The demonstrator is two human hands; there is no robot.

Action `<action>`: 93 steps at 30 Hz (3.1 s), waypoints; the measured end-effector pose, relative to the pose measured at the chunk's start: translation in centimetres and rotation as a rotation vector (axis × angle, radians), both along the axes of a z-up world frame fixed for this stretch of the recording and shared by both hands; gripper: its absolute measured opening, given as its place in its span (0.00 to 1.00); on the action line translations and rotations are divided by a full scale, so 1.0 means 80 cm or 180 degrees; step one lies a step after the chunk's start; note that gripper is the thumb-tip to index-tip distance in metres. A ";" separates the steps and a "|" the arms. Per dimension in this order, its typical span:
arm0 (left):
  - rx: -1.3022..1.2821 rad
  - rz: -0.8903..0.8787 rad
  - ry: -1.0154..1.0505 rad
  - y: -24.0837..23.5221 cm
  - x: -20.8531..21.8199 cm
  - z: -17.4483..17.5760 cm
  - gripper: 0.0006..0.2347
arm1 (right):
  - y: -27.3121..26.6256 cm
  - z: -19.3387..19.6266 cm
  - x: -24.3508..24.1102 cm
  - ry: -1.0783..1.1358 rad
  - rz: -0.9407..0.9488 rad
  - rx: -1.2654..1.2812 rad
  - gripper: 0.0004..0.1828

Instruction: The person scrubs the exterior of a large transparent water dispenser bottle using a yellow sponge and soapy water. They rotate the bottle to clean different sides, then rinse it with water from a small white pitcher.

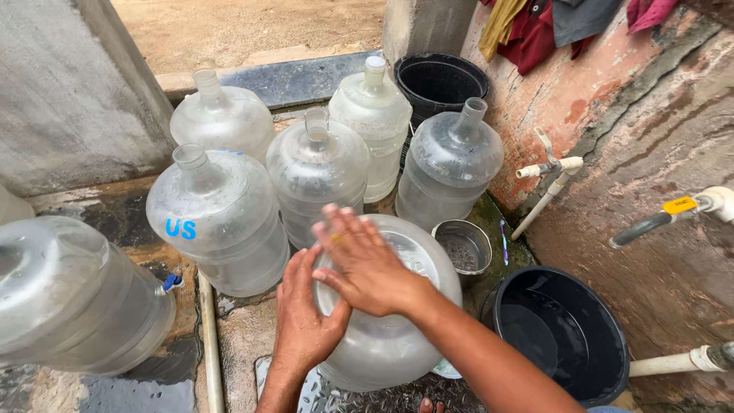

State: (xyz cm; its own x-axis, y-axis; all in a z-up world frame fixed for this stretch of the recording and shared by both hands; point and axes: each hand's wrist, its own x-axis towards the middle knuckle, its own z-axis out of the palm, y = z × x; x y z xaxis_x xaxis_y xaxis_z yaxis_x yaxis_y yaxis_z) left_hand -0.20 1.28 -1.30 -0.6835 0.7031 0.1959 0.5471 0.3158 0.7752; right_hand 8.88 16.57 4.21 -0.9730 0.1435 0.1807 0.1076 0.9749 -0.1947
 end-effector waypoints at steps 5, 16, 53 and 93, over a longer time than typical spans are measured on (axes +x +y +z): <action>0.0133 0.0300 -0.0395 -0.012 0.005 -0.006 0.37 | 0.027 0.018 0.006 -0.1150 -0.0641 0.0145 0.39; 0.0433 0.0667 -0.0236 0.002 0.011 -0.016 0.36 | -0.025 -0.021 0.098 -0.0481 -0.0001 -0.0392 0.33; 0.1300 0.0995 -0.3686 -0.214 -0.185 -0.308 0.36 | -0.016 -0.430 0.132 0.0916 -0.3444 -0.4196 0.27; -0.1373 -0.0265 0.1275 -0.001 -0.039 -0.235 0.31 | -0.004 -0.289 0.234 0.1648 -0.3837 -0.1808 0.27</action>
State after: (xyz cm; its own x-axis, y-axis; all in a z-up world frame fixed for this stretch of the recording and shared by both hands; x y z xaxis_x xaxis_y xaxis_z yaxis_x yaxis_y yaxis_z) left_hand -3.32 1.21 -20.10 -0.5544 0.8247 0.1119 0.8070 0.4999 0.3144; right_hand 27.58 16.21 -18.89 -0.0501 0.9926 0.1104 0.5972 0.1184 -0.7933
